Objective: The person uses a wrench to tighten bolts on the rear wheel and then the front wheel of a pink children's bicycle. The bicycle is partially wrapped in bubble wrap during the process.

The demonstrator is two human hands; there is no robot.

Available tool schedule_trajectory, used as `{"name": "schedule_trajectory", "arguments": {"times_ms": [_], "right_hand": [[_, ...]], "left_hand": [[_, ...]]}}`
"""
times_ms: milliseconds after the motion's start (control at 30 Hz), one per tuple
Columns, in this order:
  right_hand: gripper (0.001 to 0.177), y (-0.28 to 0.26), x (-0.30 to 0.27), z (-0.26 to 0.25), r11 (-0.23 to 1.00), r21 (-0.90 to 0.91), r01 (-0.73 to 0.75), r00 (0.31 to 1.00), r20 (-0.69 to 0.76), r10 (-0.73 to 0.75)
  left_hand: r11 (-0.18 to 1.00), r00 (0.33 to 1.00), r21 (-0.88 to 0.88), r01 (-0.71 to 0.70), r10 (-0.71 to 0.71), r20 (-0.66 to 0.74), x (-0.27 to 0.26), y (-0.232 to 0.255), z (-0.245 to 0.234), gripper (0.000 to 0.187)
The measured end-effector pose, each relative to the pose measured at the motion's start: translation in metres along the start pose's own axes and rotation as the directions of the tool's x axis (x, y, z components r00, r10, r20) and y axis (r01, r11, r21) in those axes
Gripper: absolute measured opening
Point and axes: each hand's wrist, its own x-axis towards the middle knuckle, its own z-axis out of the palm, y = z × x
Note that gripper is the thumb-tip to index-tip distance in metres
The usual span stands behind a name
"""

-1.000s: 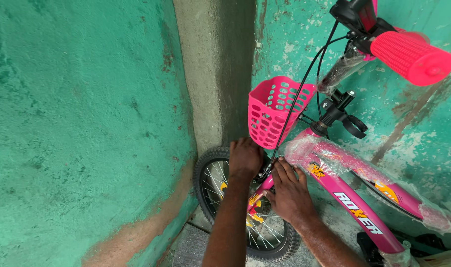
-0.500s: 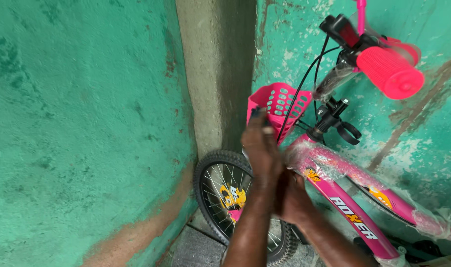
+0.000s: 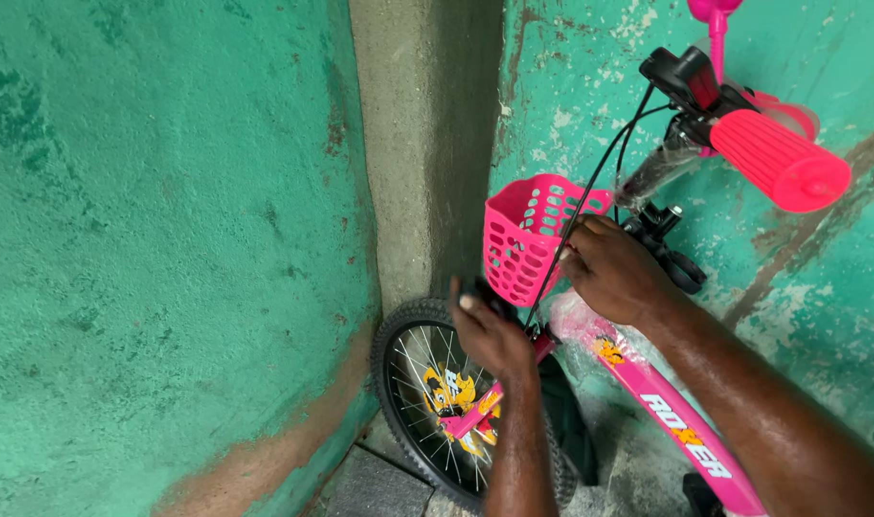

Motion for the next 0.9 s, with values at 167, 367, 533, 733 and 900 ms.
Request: {"name": "schedule_trajectory", "arguments": {"times_ms": [167,367,533,733,900], "right_hand": [[0.033,0.02,-0.001,0.012,0.994,0.075,0.077,0.995,-0.064,-0.072],[0.013,0.014,0.003,0.017,0.998,0.032,0.055,0.996,-0.066,-0.053],[0.017,0.006,0.002,0.01,0.994,0.106,0.017,0.999,-0.038,-0.014],[0.023,0.007,-0.002,0.01,0.991,0.11,0.071,0.995,-0.078,-0.063],[0.027,0.001,-0.003,0.004,0.991,0.114,-0.066,0.997,0.037,0.062]], "left_hand": [[0.344,0.545,0.423,-0.839,0.509,0.666,0.018,0.037,0.047,0.03],[0.45,0.613,0.424,-0.786,0.481,0.627,0.045,0.056,0.04,0.028],[0.412,0.689,0.552,-0.725,0.452,0.567,0.081,0.056,0.046,0.033],[0.563,0.693,0.456,-0.689,0.329,0.641,0.111,0.079,0.06,0.031],[0.417,0.443,0.372,-0.829,0.084,0.893,0.113,0.097,0.08,0.018]]}}
